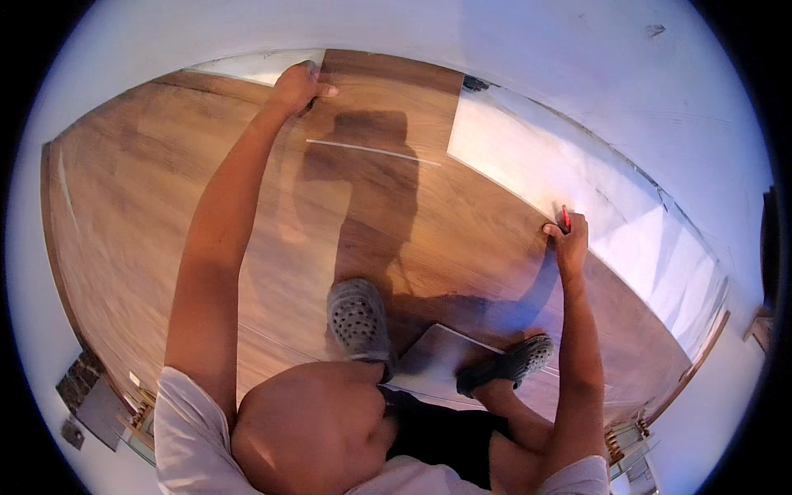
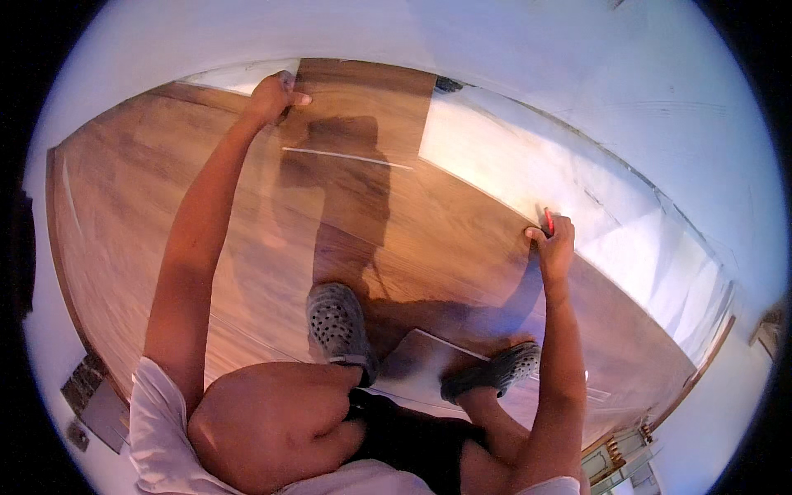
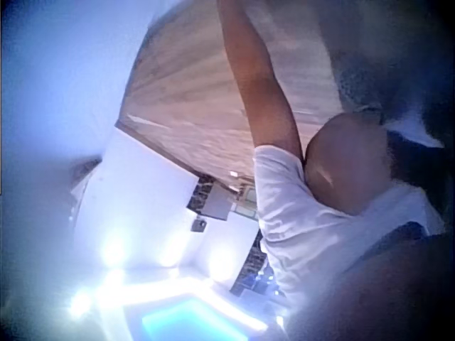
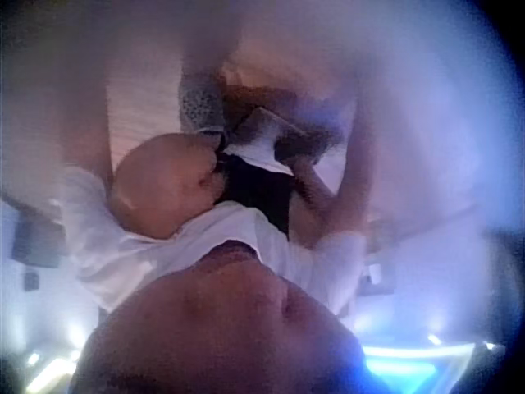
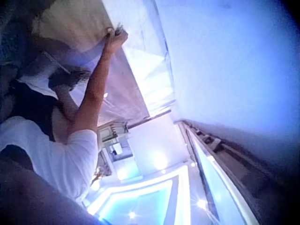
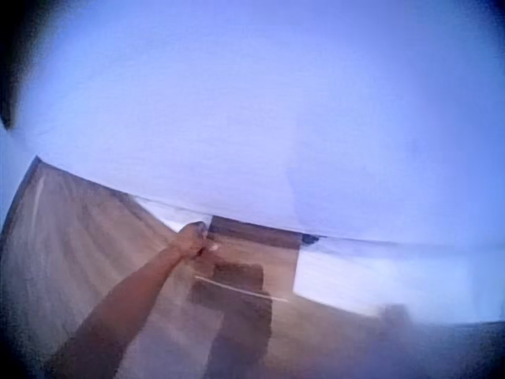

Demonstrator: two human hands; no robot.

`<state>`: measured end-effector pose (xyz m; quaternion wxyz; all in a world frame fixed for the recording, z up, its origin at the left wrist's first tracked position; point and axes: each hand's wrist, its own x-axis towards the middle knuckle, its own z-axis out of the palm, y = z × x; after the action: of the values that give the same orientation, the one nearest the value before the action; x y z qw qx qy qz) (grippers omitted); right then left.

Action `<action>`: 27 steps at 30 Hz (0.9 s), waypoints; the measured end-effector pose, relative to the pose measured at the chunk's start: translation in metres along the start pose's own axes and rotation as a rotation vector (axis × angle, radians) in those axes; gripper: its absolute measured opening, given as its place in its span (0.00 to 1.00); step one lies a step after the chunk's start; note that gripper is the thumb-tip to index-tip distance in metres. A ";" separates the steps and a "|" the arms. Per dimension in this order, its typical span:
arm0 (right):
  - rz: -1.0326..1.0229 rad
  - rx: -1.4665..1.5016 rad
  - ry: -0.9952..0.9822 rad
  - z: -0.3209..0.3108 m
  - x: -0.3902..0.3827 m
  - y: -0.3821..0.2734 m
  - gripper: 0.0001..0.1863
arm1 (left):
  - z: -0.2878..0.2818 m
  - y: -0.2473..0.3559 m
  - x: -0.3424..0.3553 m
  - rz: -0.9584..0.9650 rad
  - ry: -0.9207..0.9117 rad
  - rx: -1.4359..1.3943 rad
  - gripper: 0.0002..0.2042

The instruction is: The person measures and fits flooring planks along a wall, marking them with a pencil and checking the alignment by hand.

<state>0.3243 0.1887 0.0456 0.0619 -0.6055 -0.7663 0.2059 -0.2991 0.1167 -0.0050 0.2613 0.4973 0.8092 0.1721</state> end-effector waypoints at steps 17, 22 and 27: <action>-0.212 -0.030 -0.046 -0.022 -0.008 0.038 0.24 | -0.017 -0.075 -0.185 -0.509 0.288 -0.751 0.21; 0.001 0.168 -0.065 -0.002 -0.008 0.123 0.21 | -0.050 -0.223 -0.316 -0.553 0.133 -0.386 0.23; -0.149 0.042 0.021 -0.018 -0.023 0.150 0.22 | -0.059 -0.185 -0.330 -0.649 -0.022 -0.190 0.21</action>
<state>0.4717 0.1982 0.0070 0.0981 -0.5473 -0.8041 0.2104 -0.3447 -0.2624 0.0257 0.3562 0.1891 0.9028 0.1492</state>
